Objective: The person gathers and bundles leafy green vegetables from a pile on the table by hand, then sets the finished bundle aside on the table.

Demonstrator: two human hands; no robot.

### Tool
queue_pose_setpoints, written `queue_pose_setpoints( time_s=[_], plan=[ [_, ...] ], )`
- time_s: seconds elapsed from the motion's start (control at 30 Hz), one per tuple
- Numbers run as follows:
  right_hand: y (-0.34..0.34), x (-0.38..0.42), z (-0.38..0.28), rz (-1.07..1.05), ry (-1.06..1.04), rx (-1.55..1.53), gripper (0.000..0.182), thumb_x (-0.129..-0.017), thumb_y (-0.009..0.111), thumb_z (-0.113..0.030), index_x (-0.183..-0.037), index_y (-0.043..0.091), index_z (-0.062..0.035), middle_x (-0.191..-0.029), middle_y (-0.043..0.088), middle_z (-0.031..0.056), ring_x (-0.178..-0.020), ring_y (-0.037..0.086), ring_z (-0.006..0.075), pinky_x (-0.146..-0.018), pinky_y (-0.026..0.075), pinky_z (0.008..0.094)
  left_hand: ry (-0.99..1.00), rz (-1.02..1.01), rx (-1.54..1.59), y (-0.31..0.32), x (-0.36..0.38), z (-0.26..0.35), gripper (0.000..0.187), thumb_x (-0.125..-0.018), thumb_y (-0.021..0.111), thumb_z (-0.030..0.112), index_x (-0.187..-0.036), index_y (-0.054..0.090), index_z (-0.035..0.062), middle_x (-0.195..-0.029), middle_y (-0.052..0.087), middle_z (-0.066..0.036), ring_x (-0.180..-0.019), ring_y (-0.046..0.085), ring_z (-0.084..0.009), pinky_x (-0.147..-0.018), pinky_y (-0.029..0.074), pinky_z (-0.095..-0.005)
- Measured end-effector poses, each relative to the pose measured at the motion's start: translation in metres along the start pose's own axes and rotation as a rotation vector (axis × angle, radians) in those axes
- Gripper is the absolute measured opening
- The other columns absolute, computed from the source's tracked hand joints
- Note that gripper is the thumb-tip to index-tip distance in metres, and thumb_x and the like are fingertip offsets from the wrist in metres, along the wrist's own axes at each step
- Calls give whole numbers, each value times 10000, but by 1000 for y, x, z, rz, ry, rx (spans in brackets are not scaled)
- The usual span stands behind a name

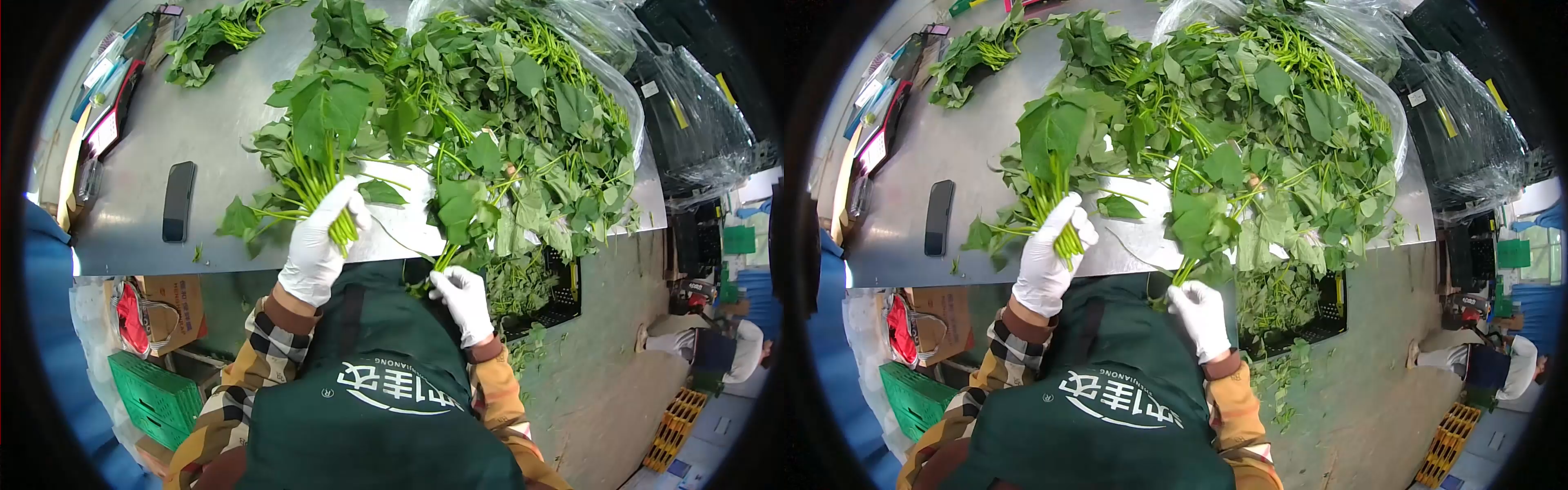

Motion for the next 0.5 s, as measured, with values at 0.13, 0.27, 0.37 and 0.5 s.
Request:
queue_pose_setpoints(
  time_s=[0.13, 0.27, 0.37, 0.5],
  plan=[
    [-1, 19, -70, 55, -196, -169, 129, -896, 627, -111, -865, 643, 13, -778, 656, 28, -647, 566, 60, -593, 428, 198, -48, -13, -138, 10, 13, -16, 111, -923, 573, 103, -1010, 557, 37, -807, 588, -50, -717, 571, -157, -662, 460, -301],
    [14, 27, -109, -105, -243, -39, 136, -885, 647, -132, -860, 640, 2, -719, 620, 4, -639, 539, 56, -582, 426, 219, -108, -124, -322, 42, 31, -42, 147, -883, 576, 3, -1030, 569, 10, -975, 628, -74, -901, 617, -168, -800, 489, -295],
    [33, 25, -116, -130, -422, 209, 122, -849, 674, -132, -869, 646, -15, -674, 585, 54, -593, 531, 105, -566, 429, 248, -108, -156, -344, 46, 40, -57, 181, -827, 626, -46, -1008, 624, -32, -978, 657, -104, -857, 649, -162, -774, 524, -268],
    [35, 29, -139, 53, -623, 264, 98, -829, 688, -113, -865, 655, -28, -691, 589, 91, -585, 548, 172, -566, 436, 262, -77, -37, -233, 33, 34, -44, 171, -851, 613, -14, -1022, 622, -23, -1000, 660, -98, -924, 639, -178, -820, 510, -285]
  ],
)
Point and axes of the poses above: each hand's wrist, its own x-axis away from the middle knuckle, its own y-axis out of the palm, z = x × y, the point moved 10 cm from there along -x, towards the middle knuckle
